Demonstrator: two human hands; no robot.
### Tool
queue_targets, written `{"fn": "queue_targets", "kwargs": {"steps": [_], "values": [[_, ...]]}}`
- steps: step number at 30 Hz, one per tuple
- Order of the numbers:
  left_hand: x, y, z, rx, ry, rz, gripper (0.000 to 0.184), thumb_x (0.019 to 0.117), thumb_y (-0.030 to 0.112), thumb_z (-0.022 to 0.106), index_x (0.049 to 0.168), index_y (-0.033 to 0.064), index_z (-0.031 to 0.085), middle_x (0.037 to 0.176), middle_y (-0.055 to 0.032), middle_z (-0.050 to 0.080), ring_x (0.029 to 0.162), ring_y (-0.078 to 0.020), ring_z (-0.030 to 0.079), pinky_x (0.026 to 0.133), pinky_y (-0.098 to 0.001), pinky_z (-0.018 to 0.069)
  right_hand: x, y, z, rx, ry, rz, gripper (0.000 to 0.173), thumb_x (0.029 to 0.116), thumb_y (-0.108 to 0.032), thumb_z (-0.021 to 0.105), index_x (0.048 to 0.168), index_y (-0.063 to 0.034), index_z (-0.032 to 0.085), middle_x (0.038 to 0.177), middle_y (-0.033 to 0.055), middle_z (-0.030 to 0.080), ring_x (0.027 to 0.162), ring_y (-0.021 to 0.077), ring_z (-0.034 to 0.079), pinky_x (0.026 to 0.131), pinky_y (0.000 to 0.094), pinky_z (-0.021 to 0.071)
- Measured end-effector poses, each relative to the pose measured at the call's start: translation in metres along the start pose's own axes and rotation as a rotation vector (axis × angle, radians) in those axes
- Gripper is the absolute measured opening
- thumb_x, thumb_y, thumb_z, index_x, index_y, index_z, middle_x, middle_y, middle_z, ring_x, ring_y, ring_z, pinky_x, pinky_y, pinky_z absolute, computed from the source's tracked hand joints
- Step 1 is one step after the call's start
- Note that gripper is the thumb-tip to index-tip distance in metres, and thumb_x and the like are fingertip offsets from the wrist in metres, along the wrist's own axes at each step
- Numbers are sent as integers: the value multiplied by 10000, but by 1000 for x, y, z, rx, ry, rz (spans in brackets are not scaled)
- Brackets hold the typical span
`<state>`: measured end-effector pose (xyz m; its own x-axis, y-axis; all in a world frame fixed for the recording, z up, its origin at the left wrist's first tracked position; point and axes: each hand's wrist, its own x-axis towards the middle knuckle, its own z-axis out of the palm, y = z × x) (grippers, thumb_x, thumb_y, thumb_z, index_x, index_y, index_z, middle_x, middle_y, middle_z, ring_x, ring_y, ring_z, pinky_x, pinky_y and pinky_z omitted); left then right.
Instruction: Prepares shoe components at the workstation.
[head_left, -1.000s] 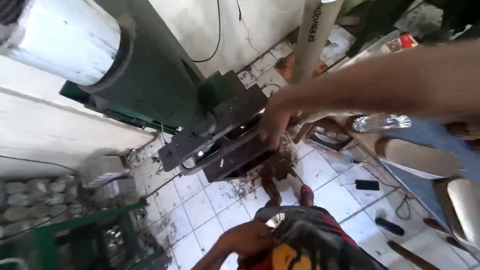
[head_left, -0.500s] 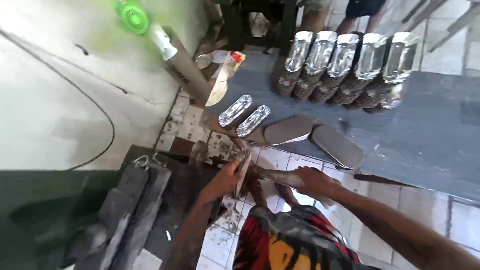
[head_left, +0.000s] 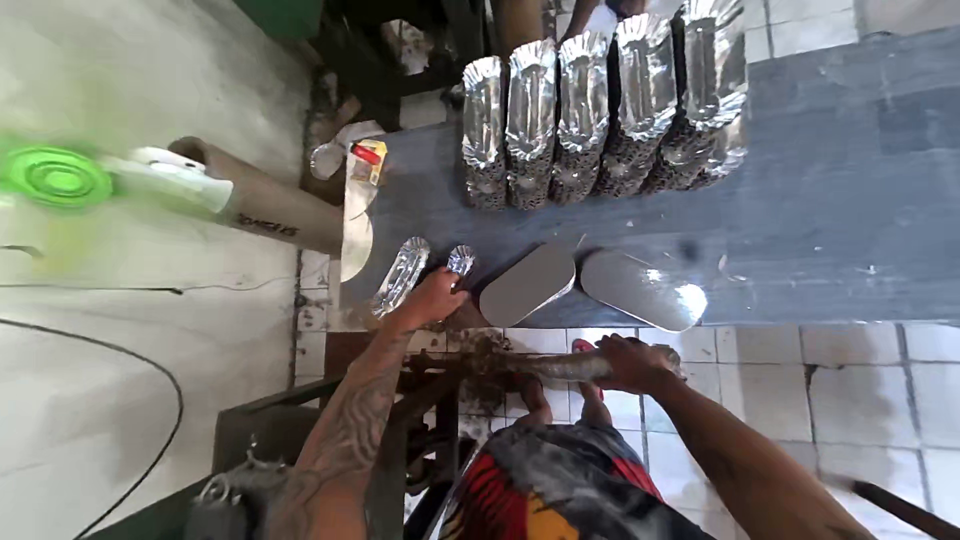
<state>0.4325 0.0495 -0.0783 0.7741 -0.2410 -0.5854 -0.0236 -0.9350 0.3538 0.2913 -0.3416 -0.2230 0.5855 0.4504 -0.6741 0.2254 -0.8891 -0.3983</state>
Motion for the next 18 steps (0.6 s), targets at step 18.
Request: {"fn": "queue_targets", "kwargs": {"steps": [18], "values": [[8, 136, 55, -93, 124, 182, 506, 907, 372, 769, 1249, 25, 634, 1160, -223, 667, 1039, -405, 667, 871, -633, 547, -29, 10, -137, 115, 686, -399, 433, 1063, -395, 490, 1210, -56, 716, 1182, 98, 731, 1208, 239, 654, 1243, 531, 286]]}}
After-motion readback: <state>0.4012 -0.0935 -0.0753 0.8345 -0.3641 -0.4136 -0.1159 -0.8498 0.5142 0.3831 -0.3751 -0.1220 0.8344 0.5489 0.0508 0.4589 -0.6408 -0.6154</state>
